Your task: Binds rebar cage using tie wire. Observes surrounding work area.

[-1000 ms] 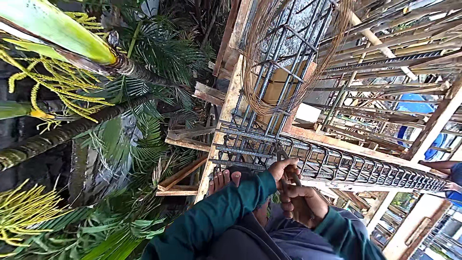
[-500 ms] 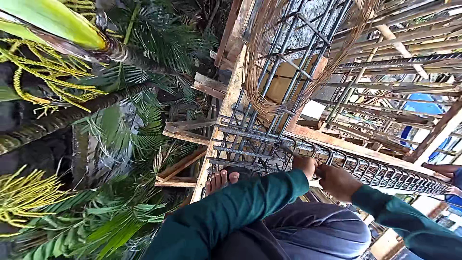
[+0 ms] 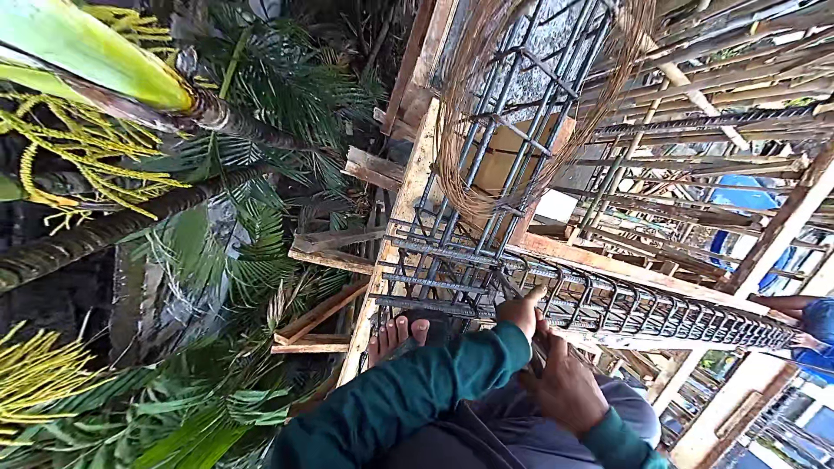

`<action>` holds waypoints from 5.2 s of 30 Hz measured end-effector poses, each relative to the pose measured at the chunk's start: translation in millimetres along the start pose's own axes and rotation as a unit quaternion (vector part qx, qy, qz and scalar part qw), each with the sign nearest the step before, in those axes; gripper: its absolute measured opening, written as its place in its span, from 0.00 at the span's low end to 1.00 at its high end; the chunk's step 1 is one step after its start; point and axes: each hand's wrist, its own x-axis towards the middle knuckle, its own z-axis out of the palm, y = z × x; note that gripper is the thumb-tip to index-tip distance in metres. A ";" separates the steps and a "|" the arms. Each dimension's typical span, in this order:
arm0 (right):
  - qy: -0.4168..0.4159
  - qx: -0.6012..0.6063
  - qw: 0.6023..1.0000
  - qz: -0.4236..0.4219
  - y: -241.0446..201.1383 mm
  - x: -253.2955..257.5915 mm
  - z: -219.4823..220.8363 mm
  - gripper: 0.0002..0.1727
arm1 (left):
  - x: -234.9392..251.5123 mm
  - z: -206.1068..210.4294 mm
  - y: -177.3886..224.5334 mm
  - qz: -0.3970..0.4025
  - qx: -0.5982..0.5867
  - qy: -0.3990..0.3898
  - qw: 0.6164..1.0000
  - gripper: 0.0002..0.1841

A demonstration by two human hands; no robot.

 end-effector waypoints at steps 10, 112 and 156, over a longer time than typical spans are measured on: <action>-0.424 0.765 0.485 -0.019 34.9 21.2 38.3 0.08 | 3.3 -32.5 -1.5 -0.027 -0.105 -0.228 0.968 0.18; -0.164 0.511 0.843 -0.036 16.8 20.1 52.6 0.07 | 25.0 -41.5 -11.5 0.092 0.064 -0.123 0.986 0.23; 0.023 0.068 0.993 -0.092 25.6 37.0 21.7 0.32 | 8.1 -75.0 3.1 0.242 0.395 -0.024 0.886 0.22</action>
